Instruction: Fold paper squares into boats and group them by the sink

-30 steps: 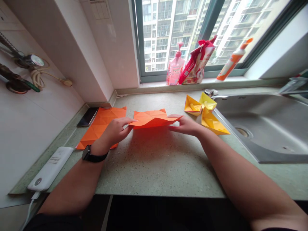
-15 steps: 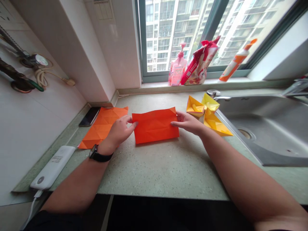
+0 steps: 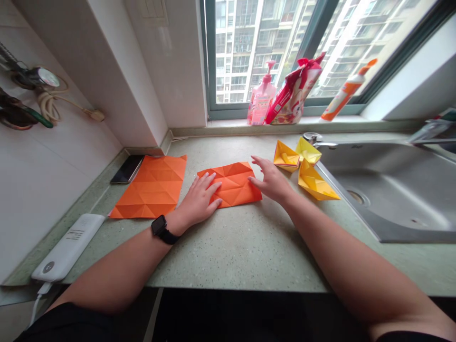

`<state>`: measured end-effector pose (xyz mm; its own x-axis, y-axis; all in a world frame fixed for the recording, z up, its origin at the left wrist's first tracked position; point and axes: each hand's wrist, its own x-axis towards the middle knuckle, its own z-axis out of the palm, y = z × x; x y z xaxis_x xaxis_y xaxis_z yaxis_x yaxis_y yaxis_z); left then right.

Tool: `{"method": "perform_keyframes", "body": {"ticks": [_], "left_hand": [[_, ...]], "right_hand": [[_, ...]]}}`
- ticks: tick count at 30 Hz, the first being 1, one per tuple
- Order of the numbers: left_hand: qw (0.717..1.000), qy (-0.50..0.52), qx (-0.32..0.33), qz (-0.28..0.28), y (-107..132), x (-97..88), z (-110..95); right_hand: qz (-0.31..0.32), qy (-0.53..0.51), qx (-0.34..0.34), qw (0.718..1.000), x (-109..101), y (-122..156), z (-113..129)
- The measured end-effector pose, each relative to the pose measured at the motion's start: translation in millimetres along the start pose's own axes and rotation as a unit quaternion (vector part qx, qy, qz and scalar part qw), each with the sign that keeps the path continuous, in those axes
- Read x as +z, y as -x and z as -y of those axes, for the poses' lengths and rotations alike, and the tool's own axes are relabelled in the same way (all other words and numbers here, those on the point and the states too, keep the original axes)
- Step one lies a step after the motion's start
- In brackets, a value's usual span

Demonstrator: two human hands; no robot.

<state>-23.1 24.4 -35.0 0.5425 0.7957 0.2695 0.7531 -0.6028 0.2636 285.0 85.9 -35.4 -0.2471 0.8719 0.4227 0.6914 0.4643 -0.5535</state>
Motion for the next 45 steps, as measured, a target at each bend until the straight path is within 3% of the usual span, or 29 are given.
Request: {"method": "perform_keyframes", "body": {"ticks": [3, 8, 14, 20, 24, 36, 45], "left_hand": [[1.0, 0.01, -0.013, 0.025, -4.0, 4.1, 6.4], [0.999, 0.017, -0.007, 0.045, -6.6, 7.2, 8.7], [0.998, 0.033, 0.013, 0.058, -1.6, 9.1, 8.0], [0.986, 0.079, 0.131, 0.063, 1.3, 3.5, -1.2], [0.981, 0.094, 0.155, 0.076, 1.4, -1.4, -6.1], [0.984, 0.019, 0.109, 0.142, 5.7, -33.5, -6.9], [0.962, -0.026, -0.022, 0.272, 14.2, -67.6, 3.7]], "right_hand": [[-0.033, 0.06, -0.072, 0.995, 2.4, 4.0, 18.8], [0.094, 0.054, -0.138, 0.985, 20.4, 12.9, 32.0], [0.2, 0.034, -0.121, 0.972, 29.3, 16.1, 21.1], [0.213, 0.029, -0.112, 0.97, 27.1, 14.4, 18.3], [0.223, 0.022, -0.106, 0.969, 25.1, 14.1, 21.2], [0.231, 0.027, -0.084, 0.969, 24.3, 13.6, 23.9], [0.238, 0.02, -0.075, 0.968, 22.3, 12.3, 26.0]]}}
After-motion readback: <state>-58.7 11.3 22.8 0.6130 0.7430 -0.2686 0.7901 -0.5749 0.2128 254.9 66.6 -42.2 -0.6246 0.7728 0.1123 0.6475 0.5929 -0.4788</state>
